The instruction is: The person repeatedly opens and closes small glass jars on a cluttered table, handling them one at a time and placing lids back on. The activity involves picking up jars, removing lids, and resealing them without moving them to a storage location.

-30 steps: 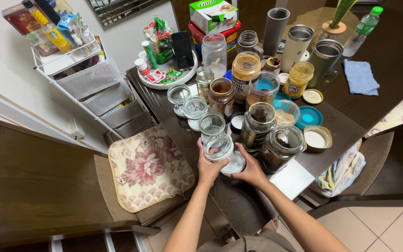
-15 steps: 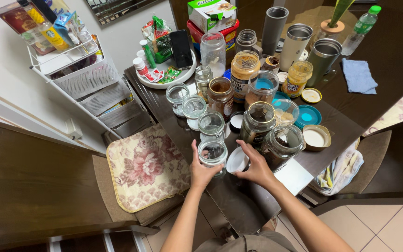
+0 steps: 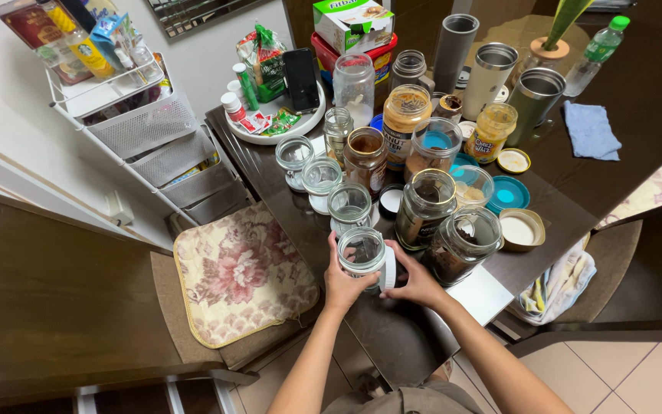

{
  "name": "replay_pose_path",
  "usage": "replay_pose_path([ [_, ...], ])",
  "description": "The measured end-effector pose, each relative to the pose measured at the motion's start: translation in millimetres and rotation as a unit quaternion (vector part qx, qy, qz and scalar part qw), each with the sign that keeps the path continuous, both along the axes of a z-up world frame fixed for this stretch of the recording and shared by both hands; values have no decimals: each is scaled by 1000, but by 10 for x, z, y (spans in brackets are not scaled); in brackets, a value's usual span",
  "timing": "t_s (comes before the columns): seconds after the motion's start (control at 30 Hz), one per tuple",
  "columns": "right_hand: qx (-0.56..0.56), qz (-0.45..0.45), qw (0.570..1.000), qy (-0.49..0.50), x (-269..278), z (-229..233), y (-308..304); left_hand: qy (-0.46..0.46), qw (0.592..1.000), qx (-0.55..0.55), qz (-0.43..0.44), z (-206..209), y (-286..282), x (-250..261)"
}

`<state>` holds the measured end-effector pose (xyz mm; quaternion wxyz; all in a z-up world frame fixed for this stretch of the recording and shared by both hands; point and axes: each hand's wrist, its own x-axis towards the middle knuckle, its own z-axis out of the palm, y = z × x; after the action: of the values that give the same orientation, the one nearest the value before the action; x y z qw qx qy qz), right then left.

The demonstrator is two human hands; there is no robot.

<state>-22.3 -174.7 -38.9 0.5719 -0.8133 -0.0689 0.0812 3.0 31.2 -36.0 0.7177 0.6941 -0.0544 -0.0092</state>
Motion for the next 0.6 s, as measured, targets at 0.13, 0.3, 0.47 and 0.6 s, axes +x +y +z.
replay_pose_path([
  [0.13, 125, 2, 991, 52, 11, -40, 34, 12, 1000, -3, -18, -17, 10, 5],
  [0.3, 158, -28, 983, 86, 2, -34, 20, -1, 999, -36, -5, -87, 25, 12],
  [0.47, 98, -92, 981, 141, -43, 179, -20, 0, 999, -36, -7, -102, 29, -5],
  [0.6, 140, -131, 965, 181, -61, 479, -14, 6, 1000, 5, 0, 27, 11, -37],
])
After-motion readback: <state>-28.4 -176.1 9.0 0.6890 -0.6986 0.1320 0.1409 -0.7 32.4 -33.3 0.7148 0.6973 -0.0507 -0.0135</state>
